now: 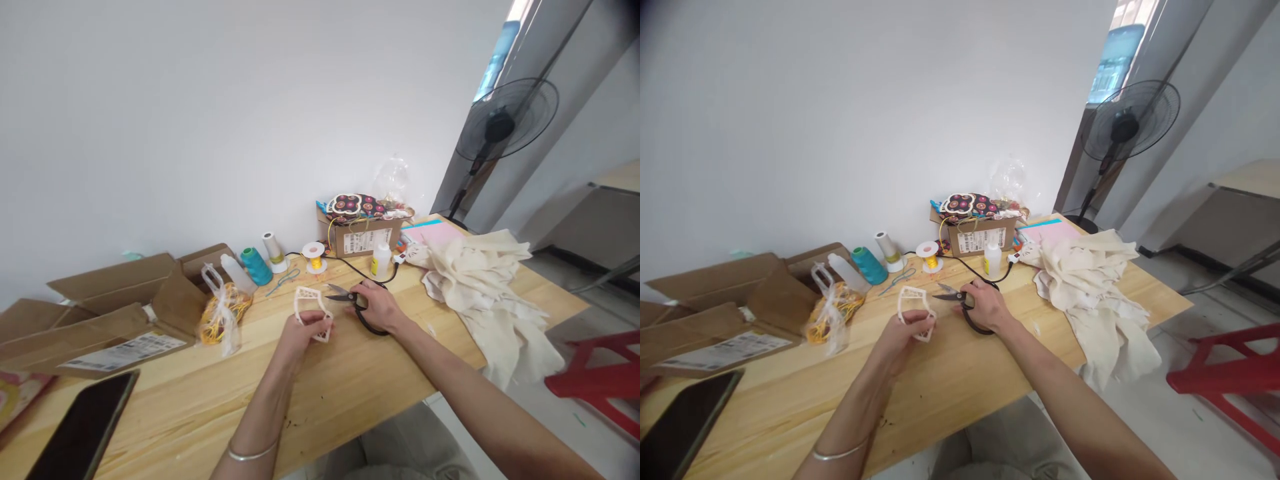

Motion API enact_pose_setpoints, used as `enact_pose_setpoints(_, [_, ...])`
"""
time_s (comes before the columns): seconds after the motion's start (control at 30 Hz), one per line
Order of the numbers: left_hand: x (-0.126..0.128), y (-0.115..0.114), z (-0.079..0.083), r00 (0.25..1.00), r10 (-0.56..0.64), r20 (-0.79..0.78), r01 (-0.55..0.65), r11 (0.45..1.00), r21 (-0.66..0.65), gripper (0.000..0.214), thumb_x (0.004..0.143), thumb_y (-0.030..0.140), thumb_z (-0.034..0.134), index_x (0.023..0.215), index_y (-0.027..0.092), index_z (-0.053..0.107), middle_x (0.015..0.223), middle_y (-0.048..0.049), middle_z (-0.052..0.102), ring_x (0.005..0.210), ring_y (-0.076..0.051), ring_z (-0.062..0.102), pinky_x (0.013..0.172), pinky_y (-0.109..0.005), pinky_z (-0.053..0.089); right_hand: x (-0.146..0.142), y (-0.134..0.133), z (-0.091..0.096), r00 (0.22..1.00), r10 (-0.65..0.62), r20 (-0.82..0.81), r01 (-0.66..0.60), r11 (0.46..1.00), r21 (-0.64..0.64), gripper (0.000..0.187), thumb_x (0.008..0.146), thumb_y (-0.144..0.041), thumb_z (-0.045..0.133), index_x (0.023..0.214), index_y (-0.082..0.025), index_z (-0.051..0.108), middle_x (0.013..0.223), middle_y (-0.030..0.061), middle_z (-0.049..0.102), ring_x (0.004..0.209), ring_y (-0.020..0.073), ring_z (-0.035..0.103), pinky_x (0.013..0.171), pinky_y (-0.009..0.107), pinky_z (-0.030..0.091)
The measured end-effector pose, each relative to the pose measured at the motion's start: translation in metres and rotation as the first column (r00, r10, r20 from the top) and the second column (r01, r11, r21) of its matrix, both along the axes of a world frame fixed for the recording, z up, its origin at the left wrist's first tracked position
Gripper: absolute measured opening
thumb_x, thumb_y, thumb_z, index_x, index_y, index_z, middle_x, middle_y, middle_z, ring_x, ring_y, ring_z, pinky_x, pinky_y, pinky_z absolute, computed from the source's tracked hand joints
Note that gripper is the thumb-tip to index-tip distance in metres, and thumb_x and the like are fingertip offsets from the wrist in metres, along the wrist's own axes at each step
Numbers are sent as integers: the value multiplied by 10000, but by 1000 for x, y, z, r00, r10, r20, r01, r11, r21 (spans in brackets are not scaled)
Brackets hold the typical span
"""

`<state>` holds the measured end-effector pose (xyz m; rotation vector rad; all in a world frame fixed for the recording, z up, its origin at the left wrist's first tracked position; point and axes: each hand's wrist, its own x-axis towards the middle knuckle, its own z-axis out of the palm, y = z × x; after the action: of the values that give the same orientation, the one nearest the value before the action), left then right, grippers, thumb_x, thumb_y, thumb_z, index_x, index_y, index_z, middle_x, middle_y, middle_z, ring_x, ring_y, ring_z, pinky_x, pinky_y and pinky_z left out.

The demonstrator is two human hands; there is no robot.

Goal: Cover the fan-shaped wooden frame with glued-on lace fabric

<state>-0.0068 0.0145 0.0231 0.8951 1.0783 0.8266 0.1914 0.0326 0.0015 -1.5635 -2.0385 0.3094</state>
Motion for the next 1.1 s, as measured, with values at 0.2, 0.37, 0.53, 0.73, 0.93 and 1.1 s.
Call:
enact_pose_setpoints(0.2, [-2,6,-2,992,123,15,-123,992,18,259,465,246,760,668,119,662,592,-37,654,503,-101,555,510,-214,415,0,-4,-3,983,181,-35,-179,982,53,296,661,-365,646,902,-205,584,765,11,511,659,132,484,572,239,387])
enact_pose_setpoints(0.37, [2,4,-1,991,132,-9,-132,991,-4,269,447,241,763,660,119,653,548,-28,640,477,-107,550,482,-216,404,0,-5,-3,976,216,-3,-216,976,41,302,663,-371,645,904,-199,583,777,15,514,656,130,484,562,236,384])
enact_pose_setpoints(0.53, [2,3,0,997,78,-22,-78,997,18,230,461,248,757,622,117,658,536,-26,632,479,-101,547,485,-210,404,-3,-4,-3,984,178,18,-179,983,31,281,652,-366,655,877,-207,601,753,9,511,635,125,482,544,230,375])
enact_pose_setpoints(0.73, [-3,5,0,1000,26,-5,-26,1000,-8,193,493,235,745,630,117,675,574,-41,647,496,-97,542,495,-208,403,-4,-5,-1,987,161,12,-161,987,0,264,647,-349,661,870,-218,607,762,11,523,648,128,494,557,230,384])
enact_pose_setpoints(0.93, [-3,0,2,1000,28,-1,-28,1000,-8,171,501,213,738,624,109,680,568,-47,647,501,-98,548,502,-202,409,-4,-3,-2,993,120,3,-120,993,3,266,666,-359,637,893,-223,603,773,13,524,668,134,496,569,237,381])
enact_pose_setpoints(1.1, [1,-3,4,996,91,-25,-90,996,25,194,519,240,732,655,116,671,579,-34,642,508,-95,544,502,-201,408,-1,-3,-4,986,165,-23,-164,986,7,309,661,-396,637,909,-218,588,760,5,504,626,125,469,549,237,374])
